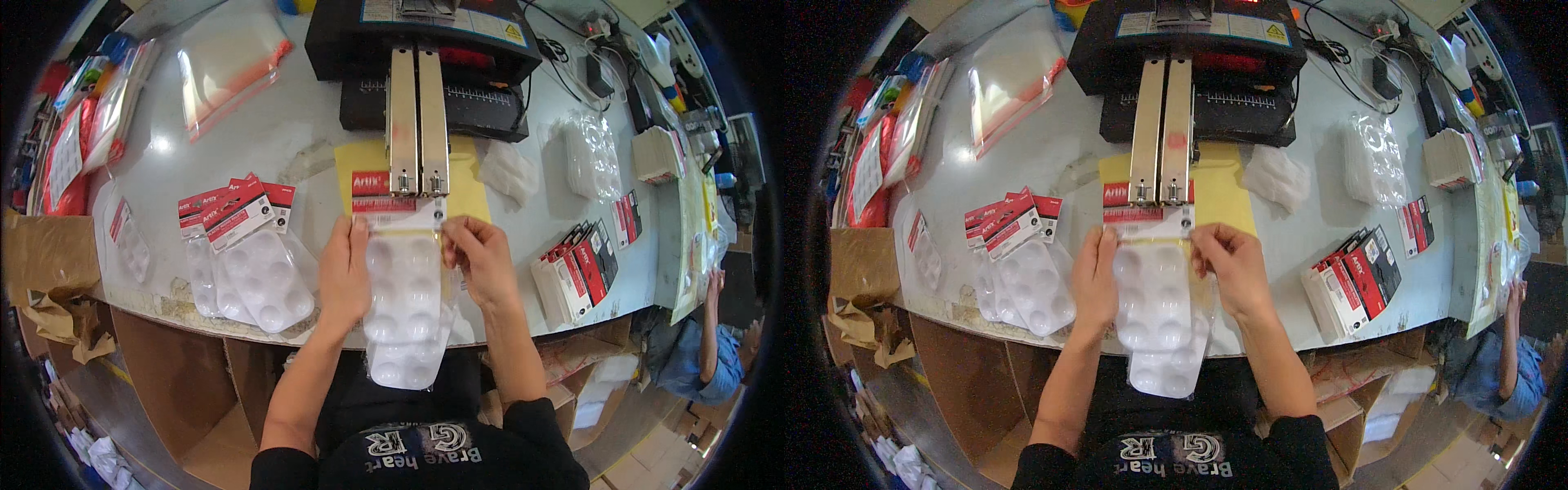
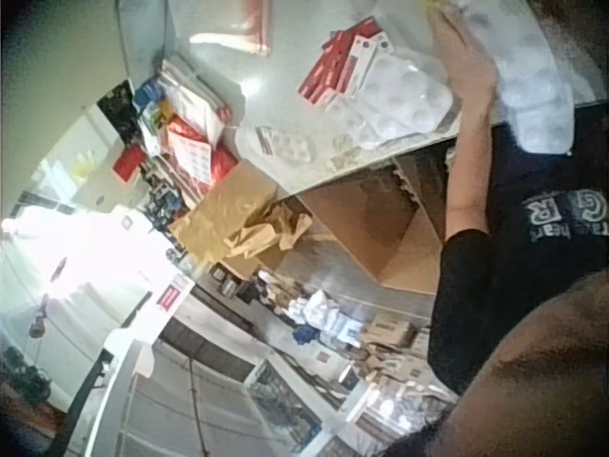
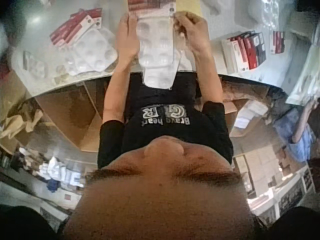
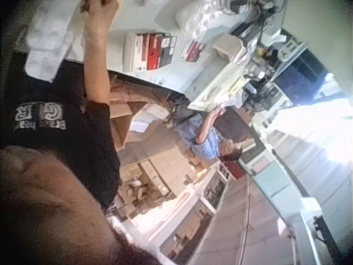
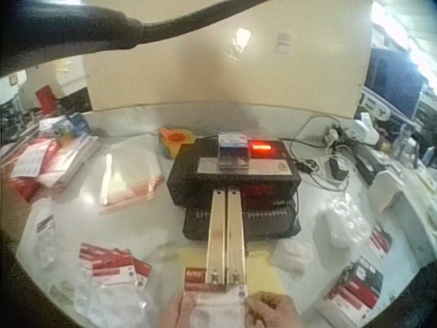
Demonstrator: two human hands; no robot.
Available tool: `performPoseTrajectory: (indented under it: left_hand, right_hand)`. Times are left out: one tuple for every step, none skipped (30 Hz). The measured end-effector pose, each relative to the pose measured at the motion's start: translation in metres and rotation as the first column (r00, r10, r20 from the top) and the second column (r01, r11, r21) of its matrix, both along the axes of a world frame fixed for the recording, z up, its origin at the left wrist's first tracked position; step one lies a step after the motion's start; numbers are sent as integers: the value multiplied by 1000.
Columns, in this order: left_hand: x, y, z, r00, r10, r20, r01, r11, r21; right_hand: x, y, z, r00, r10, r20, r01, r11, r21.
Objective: The person repeatedly picks up plastic mixing palettes and their red-and-white labels, inserts the palettes into clear plastic bags, and seals the bags. The person then places the sealed packages into a cardboard box. The process is repeated for multiple units.
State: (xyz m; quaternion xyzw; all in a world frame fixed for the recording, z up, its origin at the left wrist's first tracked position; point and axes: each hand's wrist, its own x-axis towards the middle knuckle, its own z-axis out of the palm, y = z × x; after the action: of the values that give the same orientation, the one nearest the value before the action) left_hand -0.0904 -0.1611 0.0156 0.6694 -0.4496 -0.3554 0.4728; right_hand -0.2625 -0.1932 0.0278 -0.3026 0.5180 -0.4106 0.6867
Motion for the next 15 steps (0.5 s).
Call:
performPoseTrajectory:
  left_hand:
    - [1, -8, -5, 1000, 11, 15, -11, 1000, -8]
    - [3, -13, -9, 1000, -9, -5, 9, 1000, 13]
    - [6, -16, -14, 999, -30, -25, 31, 999, 36]
    - [9, -19, -18, 996, -69, -54, 68, 998, -11]
    - [9, -21, -22, 996, -40, -81, 43, 998, 37]
    - [9, -22, -27, 992, -33, -120, 35, 999, 20]
    - [8, -22, -31, 982, -69, -175, 67, 998, -18]
    - [6, -22, -34, 990, -36, -136, 39, 999, 19]
    - [6, -20, -35, 993, -46, -111, 50, 998, 38]
    - [7, -17, -34, 995, -54, -82, 52, 998, -31]
    - [12, -13, -30, 996, -29, 79, 26, 999, 39]
    - [20, -8, -23, 970, 5, 243, -8, 1000, 11]
    - [27, -3, -15, 930, 16, 368, -40, 998, 57]
    - [49, 6, -2, 961, 95, 260, -130, 984, 120]
    - [75, 16, 13, 976, 184, 119, -215, 912, 349]
  right_hand:
    - [0, -6, -5, 1000, -8, 20, 8, 1000, -23]
    - [0, -10, -10, 999, -17, 40, 18, 999, -34]
    - [-1, -13, -15, 993, -12, 119, 24, 995, -96]
    - [-2, -15, -19, 994, -6, 105, 14, 997, -75]
    - [-2, -15, -23, 998, -40, 55, 42, 998, -37]
    - [-1, -15, -26, 997, -43, 64, 45, 998, -37]
    - [0, -14, -26, 994, -37, 107, 44, 997, -61]
    - [2, -12, -25, 1000, -8, -30, 6, 997, -74]
    - [-1, -10, -20, 991, 27, -133, -41, 994, -101]
    - [-4, -8, -14, 983, 50, -175, -84, 978, -189]
    - [-9, -4, -6, 900, 17, -435, -121, 970, -212]
    - [-19, 4, 5, 806, 30, -591, -209, 949, -236]
    - [-40, 15, 19, 687, -95, -720, -196, 931, -310]
    - [-69, 15, 34, 453, -254, -855, -318, 850, -421]
    - [-98, 23, 46, 461, -356, -813, -100, 889, -446]
